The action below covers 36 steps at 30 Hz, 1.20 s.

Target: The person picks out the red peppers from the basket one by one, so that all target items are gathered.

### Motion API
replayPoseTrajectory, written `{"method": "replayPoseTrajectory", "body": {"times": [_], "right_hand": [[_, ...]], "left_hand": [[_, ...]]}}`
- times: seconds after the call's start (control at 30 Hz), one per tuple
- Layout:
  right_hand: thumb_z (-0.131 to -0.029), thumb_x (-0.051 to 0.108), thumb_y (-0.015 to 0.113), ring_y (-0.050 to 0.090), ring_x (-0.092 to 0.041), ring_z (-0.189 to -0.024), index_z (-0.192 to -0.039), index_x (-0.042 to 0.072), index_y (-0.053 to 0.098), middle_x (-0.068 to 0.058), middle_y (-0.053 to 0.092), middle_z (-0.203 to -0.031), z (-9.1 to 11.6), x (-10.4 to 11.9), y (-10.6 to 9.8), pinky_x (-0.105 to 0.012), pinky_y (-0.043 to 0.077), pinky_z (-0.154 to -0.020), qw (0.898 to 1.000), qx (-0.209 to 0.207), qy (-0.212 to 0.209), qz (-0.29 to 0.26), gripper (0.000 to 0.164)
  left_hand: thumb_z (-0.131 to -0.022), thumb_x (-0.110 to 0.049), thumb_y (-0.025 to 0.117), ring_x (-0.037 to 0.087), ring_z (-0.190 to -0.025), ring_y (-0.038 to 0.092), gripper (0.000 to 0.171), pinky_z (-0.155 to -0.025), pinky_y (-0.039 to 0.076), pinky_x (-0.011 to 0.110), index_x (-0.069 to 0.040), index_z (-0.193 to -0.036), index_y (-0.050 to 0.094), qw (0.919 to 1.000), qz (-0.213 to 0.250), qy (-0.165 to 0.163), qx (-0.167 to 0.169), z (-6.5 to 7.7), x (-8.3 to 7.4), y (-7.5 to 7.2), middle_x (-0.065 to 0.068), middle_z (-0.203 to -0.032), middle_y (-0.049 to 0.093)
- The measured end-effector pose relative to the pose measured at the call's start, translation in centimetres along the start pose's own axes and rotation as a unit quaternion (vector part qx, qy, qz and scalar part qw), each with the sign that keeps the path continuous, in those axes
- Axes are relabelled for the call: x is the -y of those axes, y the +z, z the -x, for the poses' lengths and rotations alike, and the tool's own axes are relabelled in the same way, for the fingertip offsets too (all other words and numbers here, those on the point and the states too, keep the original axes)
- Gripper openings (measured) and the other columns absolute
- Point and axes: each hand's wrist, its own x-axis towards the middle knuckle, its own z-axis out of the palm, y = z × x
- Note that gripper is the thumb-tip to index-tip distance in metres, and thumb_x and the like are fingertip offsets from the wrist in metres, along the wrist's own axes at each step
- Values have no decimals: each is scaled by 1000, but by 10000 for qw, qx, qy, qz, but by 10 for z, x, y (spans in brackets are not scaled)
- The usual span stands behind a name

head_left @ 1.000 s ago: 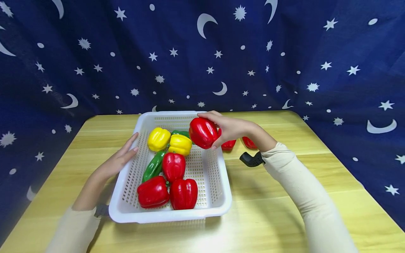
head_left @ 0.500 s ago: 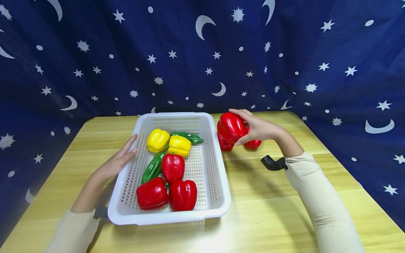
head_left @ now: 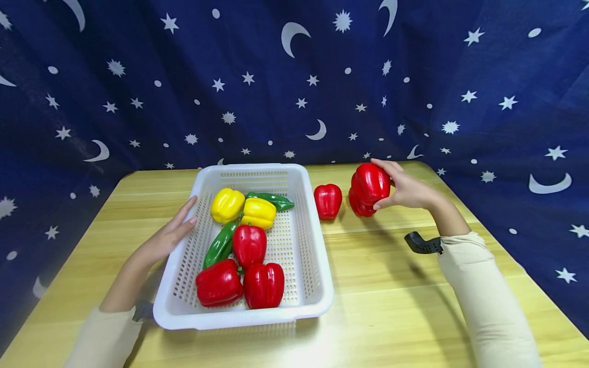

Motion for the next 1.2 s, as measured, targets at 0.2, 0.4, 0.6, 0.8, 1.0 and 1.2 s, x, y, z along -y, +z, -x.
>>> {"method": "replayPoseTrajectory", "body": {"times": [0.2,0.4,0.6,0.8,1.0,1.2], "right_hand": [[-65,10,81,28,-45,-122,-146,8,14,-25,20,-140,9,-13,-4,-63,39,-93,9999,-127,-18,-17,105],[-65,5,79,26,-45,-122,-145,6,14,-26,19,-141,13,-27,-8,-64,39,-92,9995,-305,0,-17,104],[-65,4,79,29,-47,-119,-145,5,14,-28,19,-139,16,-39,-12,-65,39,-91,9990,-428,45,66,103],[-64,-6,75,24,-49,-122,-144,3,12,-29,13,-142,17,-50,-13,-69,35,-92,9984,-569,67,-16,103],[-63,-7,75,24,-51,-121,-145,4,10,-29,12,-143,16,-64,-12,-71,31,-92,9975,-697,96,-33,106],[-62,-5,76,23,-53,-121,-145,4,9,-29,9,-144,20,-77,-9,-73,29,-92,9968,-748,265,-31,107]], "left_hand": [[-99,-33,31,50,-106,53,62,-60,57,45,-32,-146,-9,10000,16,-92,-25,0,-1,0,26,-150,6],[-99,-32,31,51,-107,51,62,-60,57,46,-31,-146,-9,10000,58,-73,-21,1,-1,-1,26,-150,6],[-99,-31,31,53,-109,49,62,-60,57,46,-31,-146,-9,9999,99,-52,-34,1,-2,0,26,-150,5],[-99,-30,32,55,-110,47,62,-60,57,46,-30,-146,-9,10000,60,-22,-63,1,-3,1,26,-150,5],[-99,-30,32,55,-111,46,62,-59,57,46,-30,-146,-8,9999,61,-50,-100,0,-4,2,26,-150,5],[-98,-31,33,55,-112,45,63,-60,57,45,-29,-146,-8,9998,23,-140,-114,1,-3,2,25,-151,4]]}}
